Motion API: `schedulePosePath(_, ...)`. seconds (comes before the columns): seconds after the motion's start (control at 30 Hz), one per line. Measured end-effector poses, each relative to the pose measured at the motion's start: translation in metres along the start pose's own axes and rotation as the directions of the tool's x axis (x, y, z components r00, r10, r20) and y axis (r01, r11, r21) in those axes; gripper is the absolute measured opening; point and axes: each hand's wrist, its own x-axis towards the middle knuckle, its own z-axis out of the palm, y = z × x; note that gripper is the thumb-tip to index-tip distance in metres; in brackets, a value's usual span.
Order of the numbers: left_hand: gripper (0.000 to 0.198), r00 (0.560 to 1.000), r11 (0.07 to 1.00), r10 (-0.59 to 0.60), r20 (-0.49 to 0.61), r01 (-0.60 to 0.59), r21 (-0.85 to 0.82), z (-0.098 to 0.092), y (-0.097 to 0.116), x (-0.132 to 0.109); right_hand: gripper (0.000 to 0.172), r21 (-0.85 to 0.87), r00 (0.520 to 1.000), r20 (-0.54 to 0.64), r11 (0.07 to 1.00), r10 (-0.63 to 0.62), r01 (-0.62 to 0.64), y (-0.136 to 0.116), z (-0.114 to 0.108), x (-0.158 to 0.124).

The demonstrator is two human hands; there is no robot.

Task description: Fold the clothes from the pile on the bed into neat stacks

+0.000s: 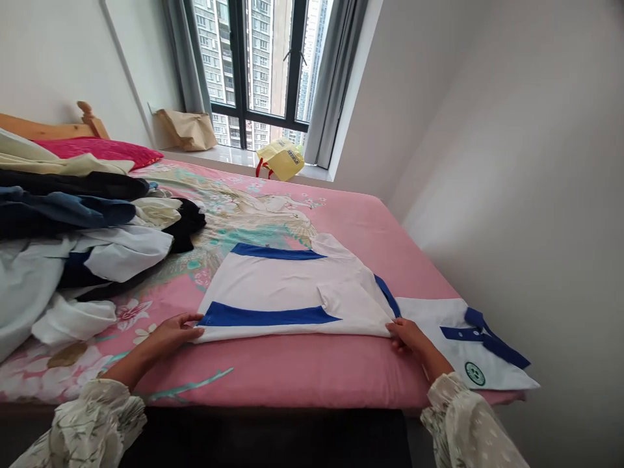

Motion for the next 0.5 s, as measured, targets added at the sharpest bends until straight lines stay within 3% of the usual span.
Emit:
schedulePosePath(0.1,0.063,0.989,0.993,-0.088,0.119,0.097,-0.065,0.006,-0.008,0.003,0.029,0.038,1.000,0.012,0.999,0.003,-0.004,0.006,0.001,0.000)
schedulePosePath(0.17,0.066,0.985,0.989,-0.105,0.137,0.118,-0.089,0.010,-0.009,0.003,0.033,0.060,1.000,0.018,0.998,0.000,-0.001,0.008,0.003,0.001)
schedulePosePath(0.37,0.063,0.999,0.994,0.038,0.020,-0.036,-0.101,0.013,-0.009,0.000,0.032,0.043,1.000,0.020,0.999,-0.008,0.007,0.011,0.004,0.002)
schedulePosePath(0.5,0.058,1.000,0.999,-0.014,-0.012,0.014,0.035,0.014,-0.007,0.010,0.037,-0.056,0.999,0.008,0.997,-0.050,0.051,0.009,0.006,0.002)
